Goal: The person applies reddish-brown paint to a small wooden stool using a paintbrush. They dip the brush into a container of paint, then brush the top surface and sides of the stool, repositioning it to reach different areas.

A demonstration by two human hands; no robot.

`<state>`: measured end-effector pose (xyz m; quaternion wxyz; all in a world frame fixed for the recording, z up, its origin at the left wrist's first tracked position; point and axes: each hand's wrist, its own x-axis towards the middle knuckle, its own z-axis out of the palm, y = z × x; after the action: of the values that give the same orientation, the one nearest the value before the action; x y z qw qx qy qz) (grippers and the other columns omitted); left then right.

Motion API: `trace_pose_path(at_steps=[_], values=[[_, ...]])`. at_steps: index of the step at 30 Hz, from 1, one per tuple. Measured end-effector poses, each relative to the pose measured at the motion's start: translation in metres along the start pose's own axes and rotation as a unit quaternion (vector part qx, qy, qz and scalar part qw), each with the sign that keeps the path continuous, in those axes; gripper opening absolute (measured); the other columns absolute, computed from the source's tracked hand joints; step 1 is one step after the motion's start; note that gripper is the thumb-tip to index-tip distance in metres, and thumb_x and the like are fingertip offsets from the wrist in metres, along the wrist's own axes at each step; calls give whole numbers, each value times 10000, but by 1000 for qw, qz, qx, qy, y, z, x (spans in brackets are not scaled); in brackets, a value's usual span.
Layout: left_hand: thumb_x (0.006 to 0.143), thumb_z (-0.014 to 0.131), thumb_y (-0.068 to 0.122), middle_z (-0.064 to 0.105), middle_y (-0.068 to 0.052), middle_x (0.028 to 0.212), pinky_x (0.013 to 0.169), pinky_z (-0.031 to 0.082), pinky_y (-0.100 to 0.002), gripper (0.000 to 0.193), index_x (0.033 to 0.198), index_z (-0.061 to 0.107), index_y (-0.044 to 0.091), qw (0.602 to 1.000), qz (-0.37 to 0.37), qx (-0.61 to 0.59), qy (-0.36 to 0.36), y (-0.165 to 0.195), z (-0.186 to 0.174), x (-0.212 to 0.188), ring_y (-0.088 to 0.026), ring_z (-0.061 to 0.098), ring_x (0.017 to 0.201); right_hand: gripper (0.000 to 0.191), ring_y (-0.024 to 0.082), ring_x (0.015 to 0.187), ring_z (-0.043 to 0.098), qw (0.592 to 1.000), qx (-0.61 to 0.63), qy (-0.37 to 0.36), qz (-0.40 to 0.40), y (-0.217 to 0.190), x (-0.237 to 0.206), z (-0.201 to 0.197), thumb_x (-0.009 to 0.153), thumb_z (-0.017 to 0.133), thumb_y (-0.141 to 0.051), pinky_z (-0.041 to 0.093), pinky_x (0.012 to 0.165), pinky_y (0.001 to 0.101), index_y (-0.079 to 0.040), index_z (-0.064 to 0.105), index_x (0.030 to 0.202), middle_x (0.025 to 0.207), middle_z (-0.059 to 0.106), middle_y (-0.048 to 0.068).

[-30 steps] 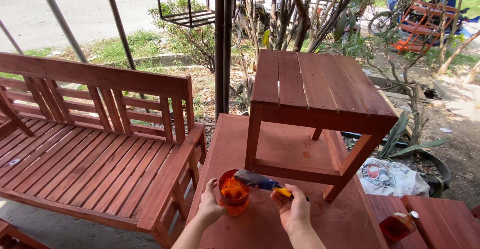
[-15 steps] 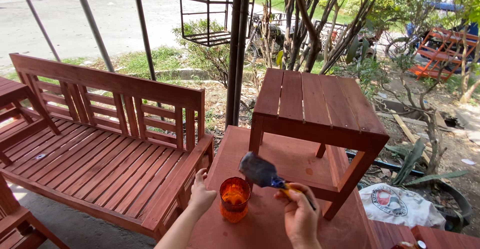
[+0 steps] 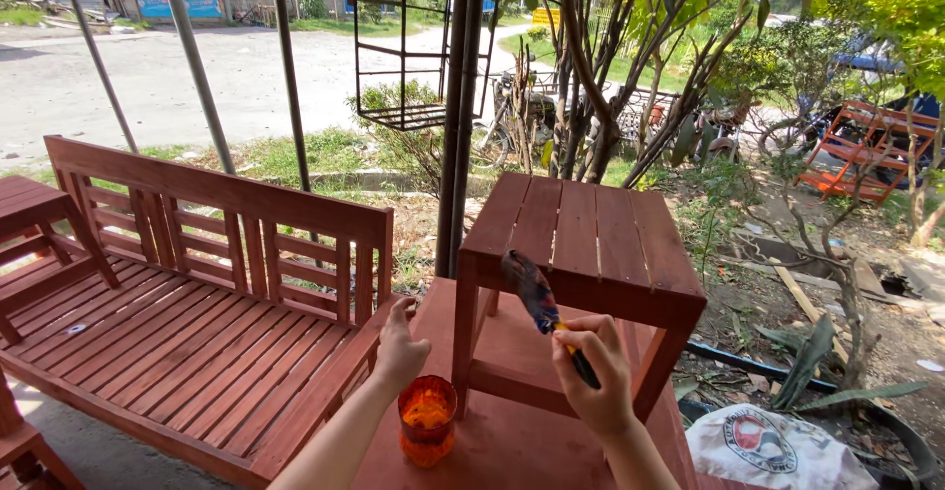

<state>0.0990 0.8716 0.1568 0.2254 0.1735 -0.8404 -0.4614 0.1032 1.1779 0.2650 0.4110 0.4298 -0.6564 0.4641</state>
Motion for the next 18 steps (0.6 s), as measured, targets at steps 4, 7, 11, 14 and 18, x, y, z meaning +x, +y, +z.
trace_pose_path(at_steps=[4,7,11,14,18], values=[[775,638,36,418,-169,1514,1168,337,-495,792,1493,339,183,1000,-2,4,15,9,8,11,-375,367,1417,132,211,896,648,997,-66,40,-11,15,-17,-54,858,741,11,529,770,313,-41,670,956,1002,644,97],[776,650,52,446,-175,1496,1174,339,-491,783,1490,342,148,1000,17,9,19,15,17,18,-382,380,1410,133,198,888,647,992,-116,58,12,23,-31,-93,871,760,3,534,768,302,-43,677,965,999,646,93],[791,659,66,504,-143,1461,1147,368,-483,762,1485,353,142,1000,18,1,1,21,29,28,-371,413,1383,127,184,912,638,981,-164,99,29,24,-49,-134,903,754,0,531,792,299,-44,667,983,1019,651,92],[789,657,38,536,-141,1429,1089,418,-455,724,1458,393,126,998,31,-55,7,15,40,33,-348,457,1353,103,198,964,642,966,-210,141,43,17,-62,-151,949,733,10,543,808,296,-27,664,1014,1045,660,98],[798,554,-34,525,-140,1388,878,549,-406,675,1438,403,116,978,-6,-209,-13,5,51,51,-271,477,1283,107,251,932,621,934,-315,169,20,7,-70,-141,949,726,19,518,824,349,-22,638,992,1012,648,115]])
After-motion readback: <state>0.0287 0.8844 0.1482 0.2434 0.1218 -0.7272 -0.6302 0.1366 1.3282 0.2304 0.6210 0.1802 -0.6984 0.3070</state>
